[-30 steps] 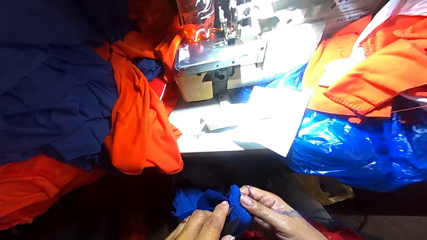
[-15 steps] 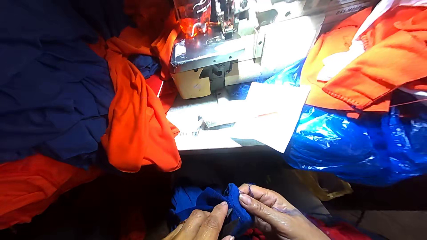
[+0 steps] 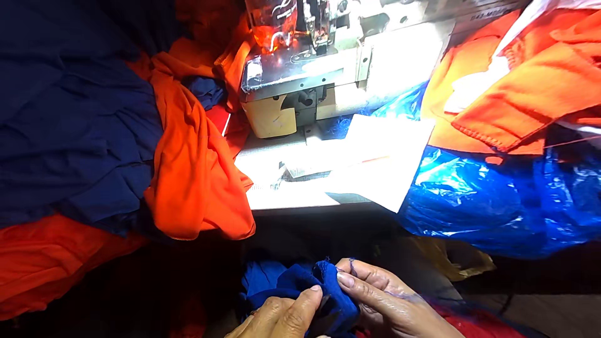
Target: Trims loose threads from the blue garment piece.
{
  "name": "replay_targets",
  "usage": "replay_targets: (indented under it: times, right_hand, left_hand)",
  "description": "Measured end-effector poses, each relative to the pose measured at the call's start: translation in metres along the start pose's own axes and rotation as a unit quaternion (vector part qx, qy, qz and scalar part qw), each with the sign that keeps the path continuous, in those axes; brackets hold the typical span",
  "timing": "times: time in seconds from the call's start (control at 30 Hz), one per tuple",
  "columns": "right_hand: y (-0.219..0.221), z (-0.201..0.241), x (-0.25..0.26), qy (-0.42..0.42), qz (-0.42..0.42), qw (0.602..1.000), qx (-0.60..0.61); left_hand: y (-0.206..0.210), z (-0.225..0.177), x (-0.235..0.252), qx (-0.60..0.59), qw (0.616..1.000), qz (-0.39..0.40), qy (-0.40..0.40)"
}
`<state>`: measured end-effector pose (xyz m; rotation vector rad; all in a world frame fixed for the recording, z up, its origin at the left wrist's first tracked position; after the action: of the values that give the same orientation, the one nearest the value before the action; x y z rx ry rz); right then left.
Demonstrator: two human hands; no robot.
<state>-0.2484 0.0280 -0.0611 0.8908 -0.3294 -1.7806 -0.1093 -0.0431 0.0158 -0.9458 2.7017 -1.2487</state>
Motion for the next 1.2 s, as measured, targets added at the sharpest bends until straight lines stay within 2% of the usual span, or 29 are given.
replay_targets:
  times: [0.13,0.3,0.37,0.43,0.53,0.73,0.87,0.97,1.03,1.13,1.2]
  right_hand:
    - [0.0,0.0,0.001,-0.017,0.035,0.999,-0.008]
    - [0.001,-0.001,0.0,-0.023,0.033,0.999,-0.021]
    - [0.001,-0.001,0.0,-0.025,0.04,0.999,-0.017]
    - [0.002,-0.002,0.0,-0.01,0.047,0.999,0.001]
    - [0.004,-0.004,0.0,0.045,0.038,0.998,0.037]
    - [0.008,-0.006,-0.001,0.089,0.063,0.992,0.058]
    - [0.008,-0.009,0.0,0.059,0.082,0.995,0.026]
    - [0.008,-0.007,0.0,0.034,0.095,0.995,0.02]
    - [0.008,-0.006,-0.002,0.033,0.096,0.995,0.024]
    - [0.007,-0.005,-0.003,0.003,0.089,0.996,-0.009]
    - [0.008,-0.004,-0.003,-0.054,0.08,0.993,-0.073]
  left_hand:
    - [0.003,0.0,-0.002,0.03,0.999,0.024,-0.006]
    - [0.004,-0.005,0.002,0.058,0.998,0.03,-0.008]
    - [0.003,-0.004,0.0,0.015,1.0,-0.008,0.008]
    - [0.0,0.0,-0.003,-0.077,0.995,-0.059,0.015]
    - [-0.002,0.006,-0.002,-0.131,0.987,-0.084,0.027]
    - [0.014,0.005,0.008,-0.077,0.995,-0.026,0.049]
    - [0.02,0.009,0.013,-0.067,0.995,-0.038,0.062]
    - [0.018,0.021,0.01,-0.172,0.98,-0.098,0.013]
    - [0.014,0.028,0.008,-0.196,0.972,-0.129,-0.027]
    - [0.017,0.028,0.008,-0.17,0.979,-0.099,-0.059]
    - [0.024,0.027,0.008,-0.177,0.977,-0.096,-0.073]
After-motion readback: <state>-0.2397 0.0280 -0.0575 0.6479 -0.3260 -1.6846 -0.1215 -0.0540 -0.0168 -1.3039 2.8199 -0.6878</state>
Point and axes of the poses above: each hand's wrist, its own x-axis towards the middle knuckle, its own y-axis out of the palm, z = x × y, the point moved 5 cm from there along x, towards the middle knuckle, and after that the axes turned 6 degrees about y, right-handed, at the moved point
